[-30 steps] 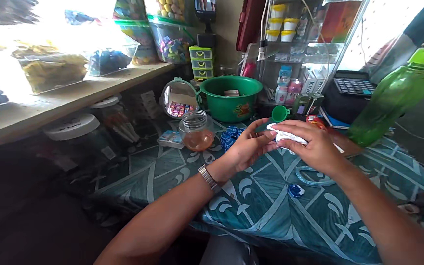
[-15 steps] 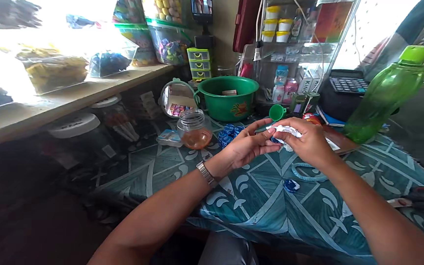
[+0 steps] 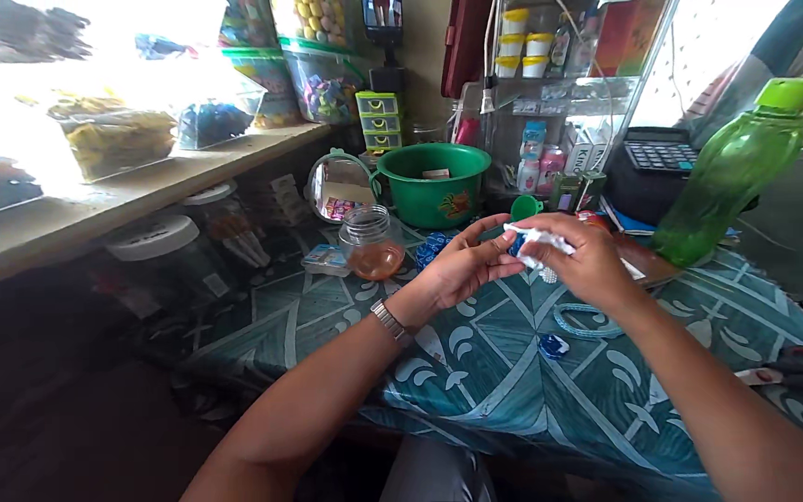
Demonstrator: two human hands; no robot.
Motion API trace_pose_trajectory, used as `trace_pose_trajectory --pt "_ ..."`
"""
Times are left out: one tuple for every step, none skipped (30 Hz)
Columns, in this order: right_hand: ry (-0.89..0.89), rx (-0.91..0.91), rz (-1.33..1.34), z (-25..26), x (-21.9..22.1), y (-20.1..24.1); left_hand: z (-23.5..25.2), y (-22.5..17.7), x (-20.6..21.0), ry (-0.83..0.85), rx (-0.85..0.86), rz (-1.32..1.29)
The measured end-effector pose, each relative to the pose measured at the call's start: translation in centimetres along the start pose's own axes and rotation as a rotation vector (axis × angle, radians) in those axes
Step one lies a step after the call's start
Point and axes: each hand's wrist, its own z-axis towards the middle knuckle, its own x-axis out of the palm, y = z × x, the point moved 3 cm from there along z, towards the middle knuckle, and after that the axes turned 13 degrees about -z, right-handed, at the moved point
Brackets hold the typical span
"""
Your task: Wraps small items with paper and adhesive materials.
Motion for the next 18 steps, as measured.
trace_pose_trajectory --pt "0.008 -0.009 -0.001 0.0 0.4 0.0 0.1 0.0 -0.1 -0.004 -0.001 -0.004" --pt "0.001 0.005 -0.005 -0.1 0.7 0.1 0.1 0.0 -0.1 -0.007 -0.006 -0.001" --pt "-0.009 0.034 -0.007 -0.2 0.7 0.1 0.2 0.2 -0.1 -0.003 -0.016 0.003" --pt "-0.021 0.058 -0.013 -0.3 0.6 0.0 0.3 0.4 0.0 0.012 -0.030 0.007" --pt "-0.035 0.068 -0.027 -0.3 0.3 0.0 0.3 0.6 0.0 0.024 -0.041 0.008" --pt "-0.048 0.069 -0.042 -0.3 0.1 -0.1 0.3 0.6 0.1 0.033 -0.045 0.007" --pt "-0.063 0.072 -0.058 -0.3 -0.1 -0.1 0.3 0.6 0.1 0.035 -0.042 0.003" --pt "-0.074 0.087 -0.069 -0.2 -0.3 -0.2 0.2 0.4 0.1 0.032 -0.036 -0.001" --pt "-0.078 0.108 -0.071 -0.2 -0.4 -0.2 0.2 0.3 0.1 0.025 -0.028 0.000" --pt "-0.073 0.116 -0.058 -0.2 -0.5 -0.3 0.1 0.1 0.1 0.014 -0.019 0.003" --pt "-0.056 0.104 -0.036 -0.2 -0.4 -0.4 0.1 0.1 0.0 0.006 -0.008 0.002" --pt "-0.033 0.072 -0.015 -0.2 -0.2 -0.4 0.1 0.1 0.0 0.003 0.000 -0.001" --pt "-0.012 0.039 -0.001 -0.2 0.2 -0.3 0.1 0.2 0.0 -0.002 0.007 -0.001" --pt "0.004 0.021 -0.002 -0.2 0.6 -0.2 0.1 0.2 -0.1 -0.005 0.009 0.007" --pt "0.006 0.018 -0.018 -0.3 0.9 -0.1 0.2 0.3 -0.1 -0.006 0.003 0.023" --pt "0.006 0.032 -0.029 -0.4 1.0 -0.1 0.2 0.4 -0.1 -0.008 -0.006 0.039" --pt "0.002 0.049 -0.037 -0.4 0.9 -0.1 0.3 0.6 -0.1 -0.005 -0.018 0.052" --pt "0.002 0.063 -0.045 -0.4 0.7 -0.1 0.3 0.8 0.1 0.005 -0.030 0.056"
